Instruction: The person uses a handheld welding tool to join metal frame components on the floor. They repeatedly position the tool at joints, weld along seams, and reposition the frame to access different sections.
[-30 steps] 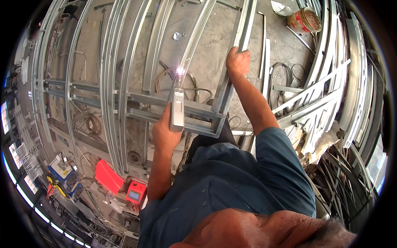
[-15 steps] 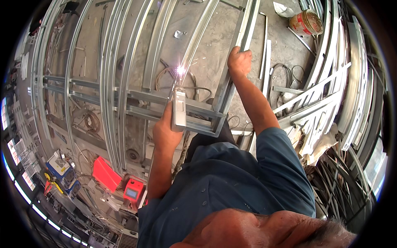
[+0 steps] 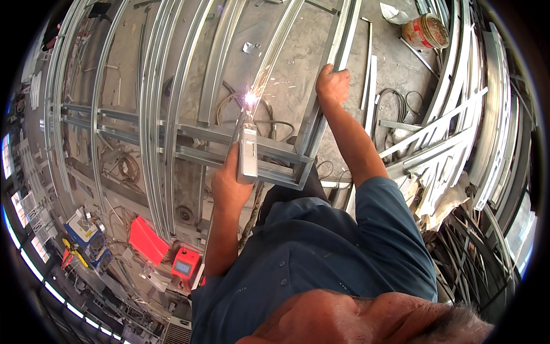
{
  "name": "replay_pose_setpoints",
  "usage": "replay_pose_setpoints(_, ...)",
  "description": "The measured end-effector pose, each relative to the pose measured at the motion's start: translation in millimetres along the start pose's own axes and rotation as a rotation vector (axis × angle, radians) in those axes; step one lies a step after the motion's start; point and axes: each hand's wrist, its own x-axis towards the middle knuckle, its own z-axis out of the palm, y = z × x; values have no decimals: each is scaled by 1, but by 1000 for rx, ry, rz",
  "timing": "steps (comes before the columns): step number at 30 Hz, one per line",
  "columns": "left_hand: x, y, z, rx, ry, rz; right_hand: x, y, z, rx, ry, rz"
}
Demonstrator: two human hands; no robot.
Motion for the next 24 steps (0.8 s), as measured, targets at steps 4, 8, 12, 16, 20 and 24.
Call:
replay_pose_setpoints(4, -1, 2, -2, -38, -8, 1, 2, 0, 0, 5, -23, 30)
replay_pose_setpoints(8, -3, -1, -2, -28, -8, -5, 2, 0, 0, -1, -26, 18)
replay_pose_setpoints(12, -4, 0, 0, -19, -3, -11, 1, 0, 0, -11, -5, 10)
replay_pose_setpoints(16, -8, -3, -2, -15, -1, -27, -2, 2, -1, -8, -8, -35)
replay_pose_setpoints(20, -7, 3, -5, -22, -12, -20, 1, 3, 7, -5, 19, -17)
replay_pose_setpoints(24, -8, 1, -5, -42, 3, -8, 3, 3, 6, -13, 13, -6)
